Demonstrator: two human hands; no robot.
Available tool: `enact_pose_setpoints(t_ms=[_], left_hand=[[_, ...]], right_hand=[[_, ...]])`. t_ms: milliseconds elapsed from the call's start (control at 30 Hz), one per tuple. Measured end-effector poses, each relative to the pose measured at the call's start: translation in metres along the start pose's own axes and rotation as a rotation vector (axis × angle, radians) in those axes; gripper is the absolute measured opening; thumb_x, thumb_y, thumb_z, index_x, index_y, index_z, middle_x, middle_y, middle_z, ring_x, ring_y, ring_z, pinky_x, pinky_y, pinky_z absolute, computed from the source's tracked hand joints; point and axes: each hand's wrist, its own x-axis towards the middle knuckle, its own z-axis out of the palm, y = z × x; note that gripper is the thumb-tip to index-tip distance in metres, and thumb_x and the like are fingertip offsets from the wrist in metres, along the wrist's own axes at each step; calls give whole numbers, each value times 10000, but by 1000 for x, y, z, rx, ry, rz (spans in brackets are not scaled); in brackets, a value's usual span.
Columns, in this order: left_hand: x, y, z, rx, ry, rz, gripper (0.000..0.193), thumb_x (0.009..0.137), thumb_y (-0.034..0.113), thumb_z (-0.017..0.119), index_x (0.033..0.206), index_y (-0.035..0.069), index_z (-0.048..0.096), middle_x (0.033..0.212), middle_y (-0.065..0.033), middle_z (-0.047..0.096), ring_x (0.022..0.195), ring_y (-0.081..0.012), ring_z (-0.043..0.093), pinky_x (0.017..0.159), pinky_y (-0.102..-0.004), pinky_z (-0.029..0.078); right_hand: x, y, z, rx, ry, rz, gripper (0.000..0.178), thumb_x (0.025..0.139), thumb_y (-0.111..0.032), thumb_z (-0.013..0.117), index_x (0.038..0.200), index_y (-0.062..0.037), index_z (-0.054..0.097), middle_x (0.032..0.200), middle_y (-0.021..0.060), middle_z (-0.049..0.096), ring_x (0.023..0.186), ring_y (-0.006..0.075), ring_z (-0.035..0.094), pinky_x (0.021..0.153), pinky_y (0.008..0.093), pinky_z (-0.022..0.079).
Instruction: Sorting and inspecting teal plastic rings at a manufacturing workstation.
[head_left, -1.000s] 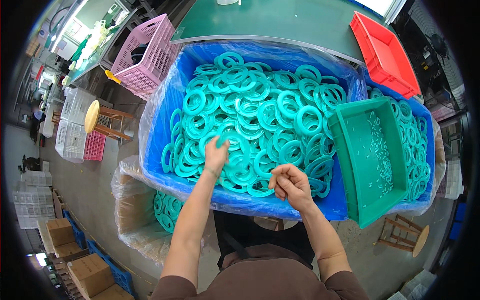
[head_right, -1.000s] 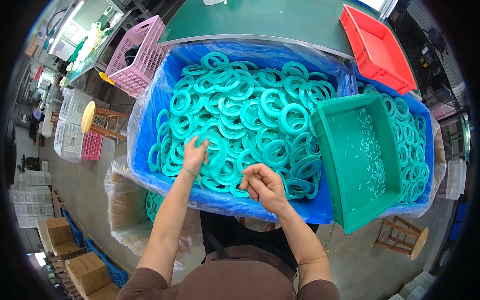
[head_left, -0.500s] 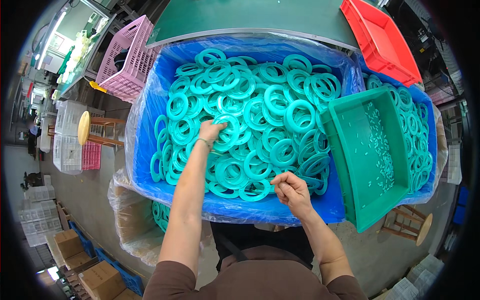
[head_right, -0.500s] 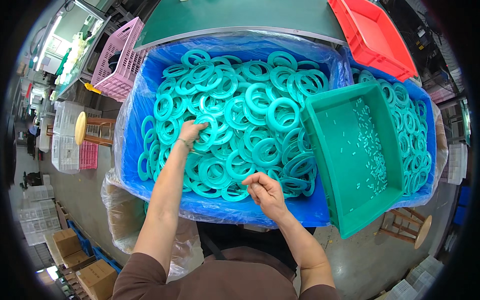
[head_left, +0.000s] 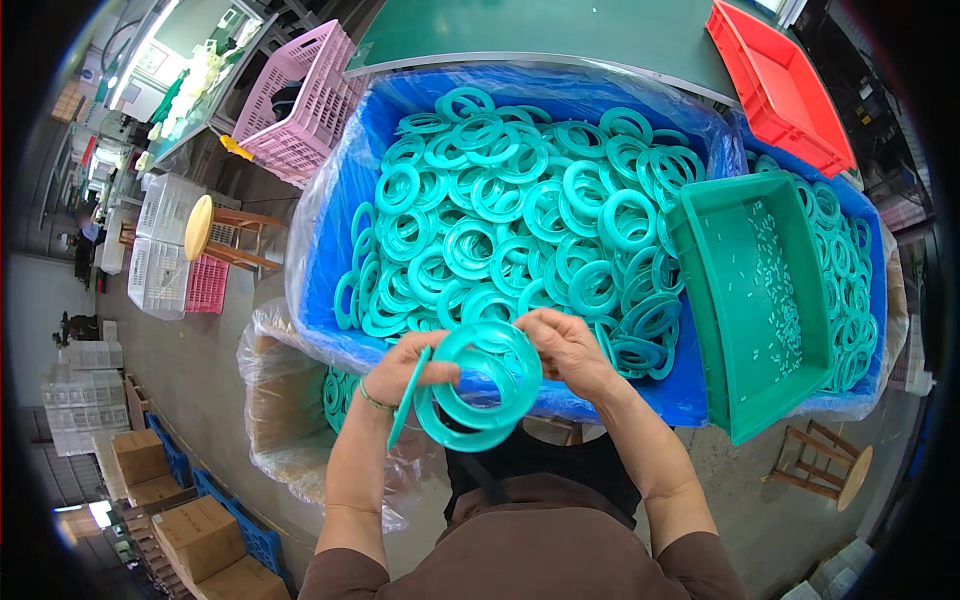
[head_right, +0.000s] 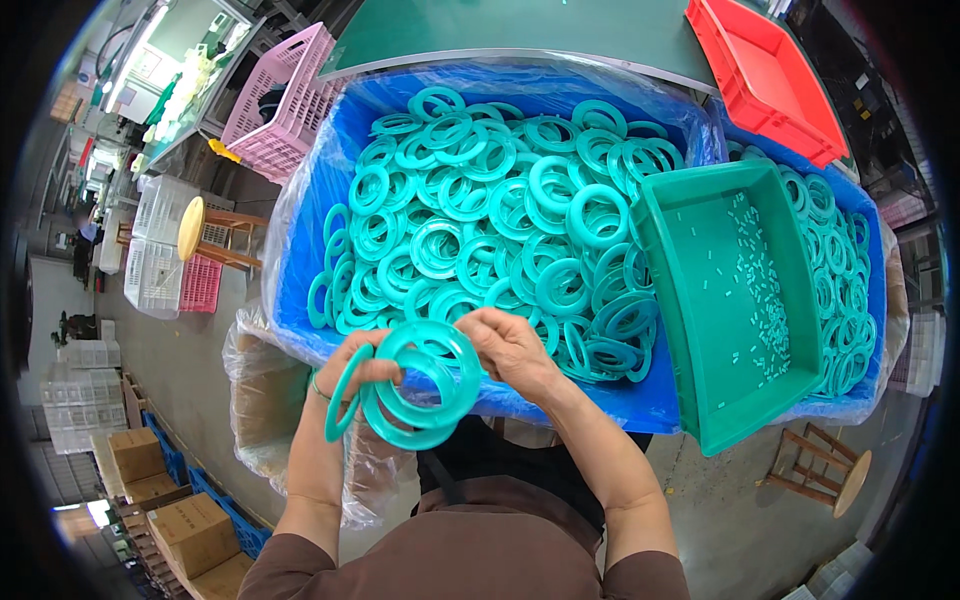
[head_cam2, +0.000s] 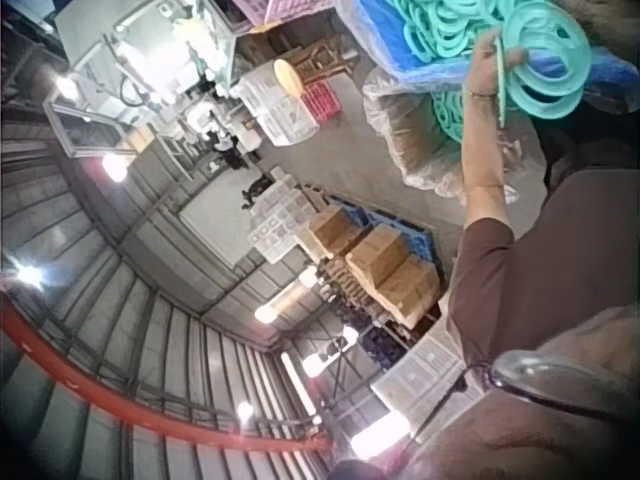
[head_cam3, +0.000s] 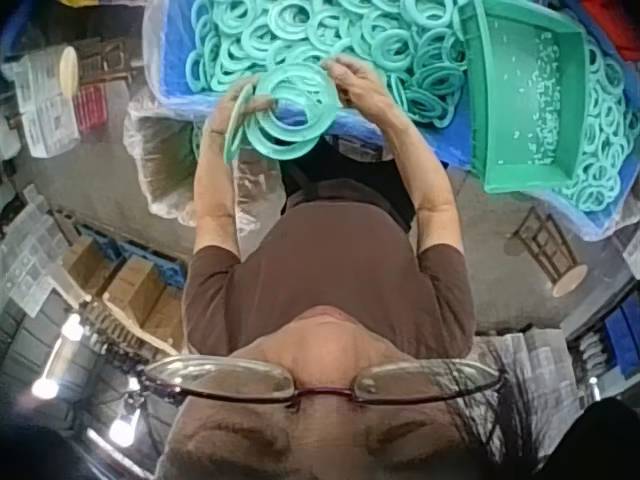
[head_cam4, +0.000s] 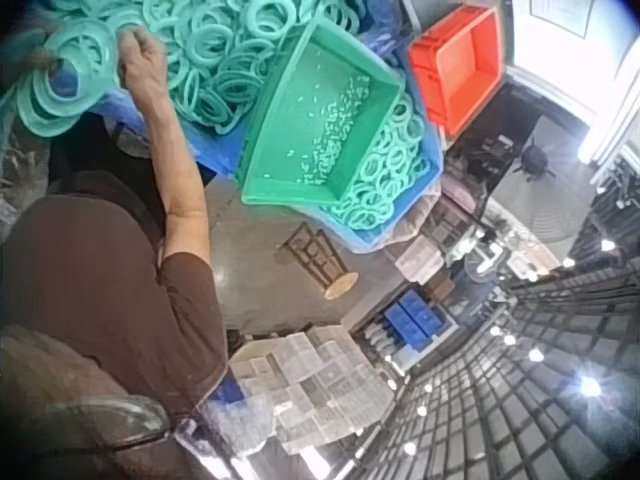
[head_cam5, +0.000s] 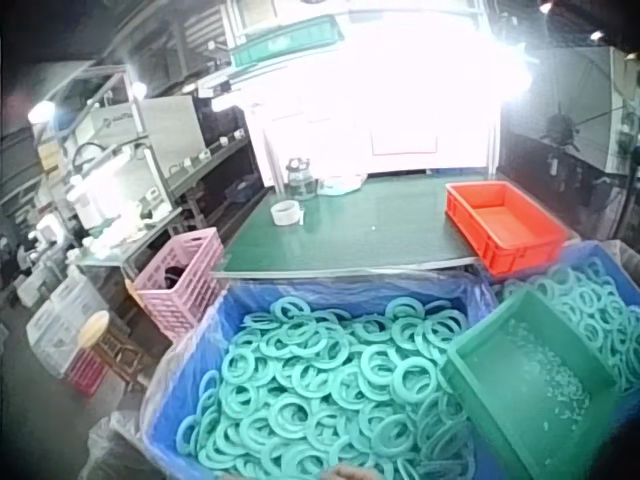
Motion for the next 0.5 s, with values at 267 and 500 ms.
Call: enact_pose_setpoints(t_ms=[267, 500], left_hand=[[-30, 3, 29, -64, -27, -7, 308, 744, 123, 647, 1014, -18, 598, 740, -13, 576, 678, -72, 514, 610, -218, 415], [-33, -1, 42, -60, -17, 6, 312, 771, 188, 647, 1006, -11, 597, 746, -14, 573, 678, -73, 510, 617, -214, 401]], right_hand=[[-31, -13, 16, 56, -330, 208, 250, 894, -305, 536, 813, -69, 556, 553, -64, 406, 429, 11, 300, 382, 195, 213], [-40, -14, 18, -427, -99, -251, 231, 875, -210, 563, 783, 1, 545, 580, -57, 434, 513, 17, 330, 431, 214, 260]])
